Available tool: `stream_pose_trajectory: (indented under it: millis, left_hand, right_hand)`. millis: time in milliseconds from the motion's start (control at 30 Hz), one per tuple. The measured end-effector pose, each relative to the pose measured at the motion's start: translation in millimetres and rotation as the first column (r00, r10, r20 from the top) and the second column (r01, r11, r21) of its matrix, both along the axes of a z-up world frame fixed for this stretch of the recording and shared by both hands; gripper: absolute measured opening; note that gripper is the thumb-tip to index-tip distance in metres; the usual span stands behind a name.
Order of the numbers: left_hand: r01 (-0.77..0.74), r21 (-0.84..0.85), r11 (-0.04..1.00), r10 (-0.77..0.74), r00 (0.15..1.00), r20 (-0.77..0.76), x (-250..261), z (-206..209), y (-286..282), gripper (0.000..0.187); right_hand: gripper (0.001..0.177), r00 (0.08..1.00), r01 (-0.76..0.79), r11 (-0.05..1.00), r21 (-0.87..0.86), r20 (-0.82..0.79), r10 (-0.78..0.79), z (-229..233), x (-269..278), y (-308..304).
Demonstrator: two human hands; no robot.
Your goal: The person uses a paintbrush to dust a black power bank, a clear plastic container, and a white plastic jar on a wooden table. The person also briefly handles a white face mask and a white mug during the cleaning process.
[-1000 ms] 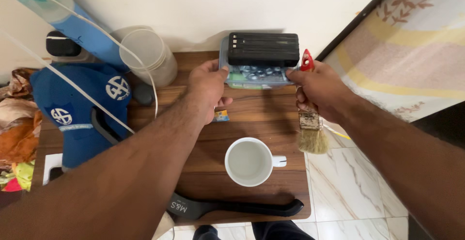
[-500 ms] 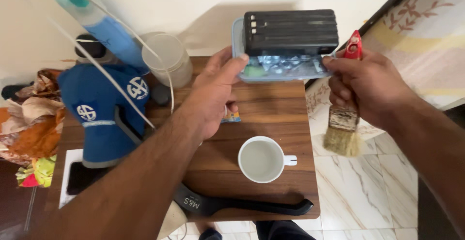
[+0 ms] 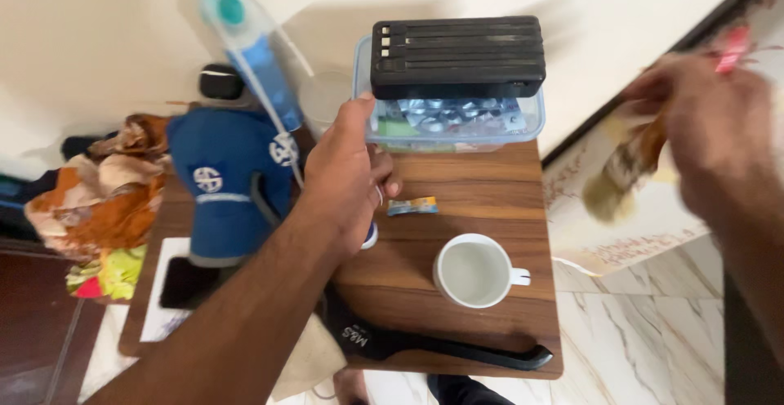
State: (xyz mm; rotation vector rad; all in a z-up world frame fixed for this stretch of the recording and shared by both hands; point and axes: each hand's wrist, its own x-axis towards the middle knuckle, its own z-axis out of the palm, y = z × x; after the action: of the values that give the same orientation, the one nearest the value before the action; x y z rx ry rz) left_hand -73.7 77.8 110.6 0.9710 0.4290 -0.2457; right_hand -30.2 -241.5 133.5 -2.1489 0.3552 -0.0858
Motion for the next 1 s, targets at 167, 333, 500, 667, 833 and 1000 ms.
stream_pose_trajectory:
  millis: [167,333,500,667,833,1000]
  left_hand:
    - [-0.086,0.034,0.996,0.086,0.996,0.003,-33.1,16.0,32.2,0.028]
    - [-0.152,-0.006,0.988,0.152,0.988,0.013,-50.9,22.6,59.8,0.027]
    - [-0.201,-0.004,0.98,0.201,0.98,-0.015,-48.6,24.4,81.1,0.026]
    - [-0.244,-0.008,0.97,0.245,0.97,0.001,-40.1,17.1,90.6,0.026]
    - [-0.268,-0.015,0.963,0.268,0.963,-0.028,-28.5,6.9,89.0,0.025]
    - [-0.223,0.001,0.975,0.223,0.975,-0.018,-16.4,0.5,88.2,0.024]
  right_hand:
    - [0.049,0.974,0.125,0.989,-0.074,0.197,-0.108,-5.6,3.7,14.6]
    - [0.036,0.99,0.138,0.973,0.187,-0.044,-0.132,-25.2,29.3,94.3]
    - [0.025,0.987,-0.111,0.954,0.278,-0.083,0.139,-58.5,42.1,174.2]
    - [0.028,0.983,-0.049,0.983,0.176,-0.168,0.079,-83.5,51.5,163.3]
    - [0.029,0.975,0.106,0.957,-0.271,-0.16,-0.153,-75.8,53.3,64.8]
    - [0.021,0.973,0.105,0.705,-0.701,-0.075,-0.219,-42.3,30.6,30.5]
